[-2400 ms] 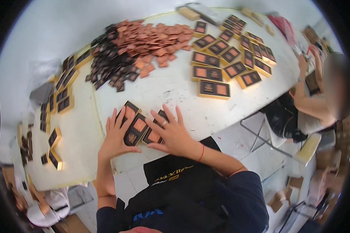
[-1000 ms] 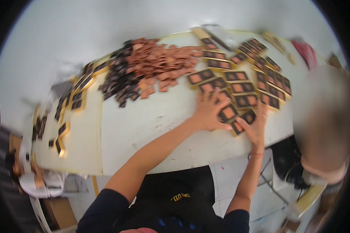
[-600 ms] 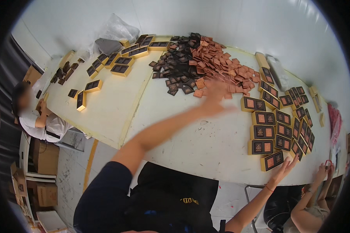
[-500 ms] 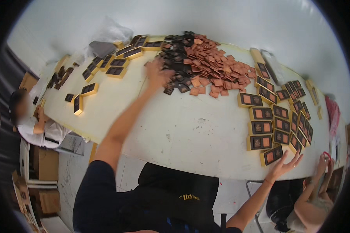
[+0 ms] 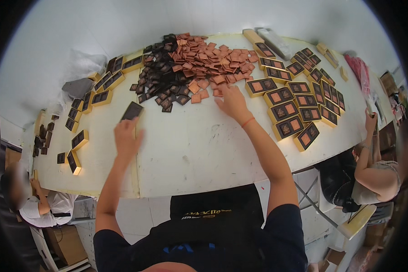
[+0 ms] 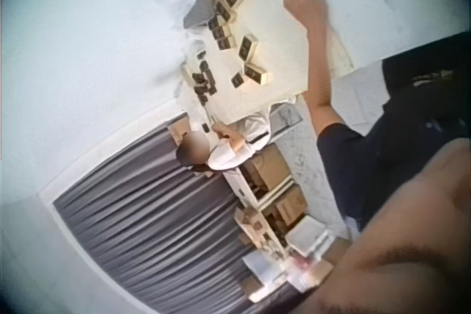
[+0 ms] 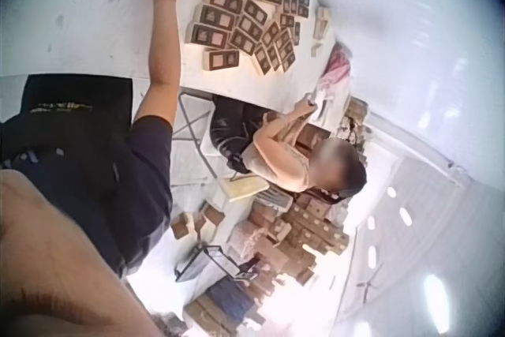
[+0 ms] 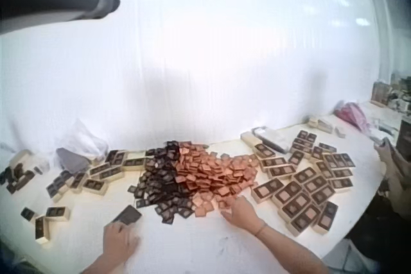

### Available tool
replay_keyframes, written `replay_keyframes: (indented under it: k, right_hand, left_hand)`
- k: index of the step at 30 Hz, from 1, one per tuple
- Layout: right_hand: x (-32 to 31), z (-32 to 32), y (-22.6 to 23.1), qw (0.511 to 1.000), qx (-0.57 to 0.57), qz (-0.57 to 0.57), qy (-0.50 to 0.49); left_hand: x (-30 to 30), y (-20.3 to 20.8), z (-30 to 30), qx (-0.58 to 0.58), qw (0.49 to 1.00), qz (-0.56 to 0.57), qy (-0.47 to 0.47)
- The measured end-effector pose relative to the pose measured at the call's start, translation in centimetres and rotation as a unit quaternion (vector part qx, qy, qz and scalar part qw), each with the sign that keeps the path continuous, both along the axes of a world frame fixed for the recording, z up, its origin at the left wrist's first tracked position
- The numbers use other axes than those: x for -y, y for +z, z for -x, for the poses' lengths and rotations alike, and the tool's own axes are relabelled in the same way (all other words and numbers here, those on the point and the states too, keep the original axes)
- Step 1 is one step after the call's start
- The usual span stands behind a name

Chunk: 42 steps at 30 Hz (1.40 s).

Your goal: The person repeatedly picks small rectangular inserts from a pile and places them into open compact cases on a white table. The person closes each case and sets it aside, continuing the cycle with additional inserts and cases.

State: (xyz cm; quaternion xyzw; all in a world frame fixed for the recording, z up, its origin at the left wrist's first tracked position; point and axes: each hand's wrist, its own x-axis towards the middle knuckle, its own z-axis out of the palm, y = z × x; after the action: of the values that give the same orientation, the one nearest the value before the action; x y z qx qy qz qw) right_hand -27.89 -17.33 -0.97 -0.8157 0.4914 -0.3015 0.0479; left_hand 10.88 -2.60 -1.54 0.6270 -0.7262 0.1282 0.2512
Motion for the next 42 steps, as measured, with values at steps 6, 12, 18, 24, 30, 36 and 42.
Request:
replay_keyframes:
  k: [6,12,18,24,30,36,42]
  right_hand:
    - [3.2,-0.6,-0.7,0.997,0.034,-0.075,-0.012]
    - [0.6,-1.0,1.4,0.963,0.154,-0.208,0.068]
    - [-7.6,-4.1,4.5,0.840,0.374,-0.342,0.194]
    - [-11.7,-4.5,5.7,0.798,0.418,-0.351,0.255]
    - [-11.4,-6.6,4.5,0.866,0.318,-0.308,0.232]
    - [-10.7,-8.4,4.5,0.904,0.210,-0.311,0.204]
    - [-12.3,-9.0,4.6,0.944,0.102,-0.241,0.200]
  left_hand:
    - [-3.5,3.6,5.1,-0.043,0.997,-0.005,-0.059]
    - [-1.8,2.4,-0.1,-0.133,0.970,-0.151,-0.140]
    - [1.9,4.6,0.6,-0.219,0.921,-0.281,-0.155]
    - [1.7,4.5,4.5,-0.448,0.722,-0.516,-0.108]
    - [0.7,4.0,7.0,-0.276,0.908,-0.316,-0.022]
    - [-1.6,2.6,9.9,-0.239,0.933,-0.222,-0.150]
    - [-1.9,2.6,9.0,-0.255,0.910,-0.264,-0.193]
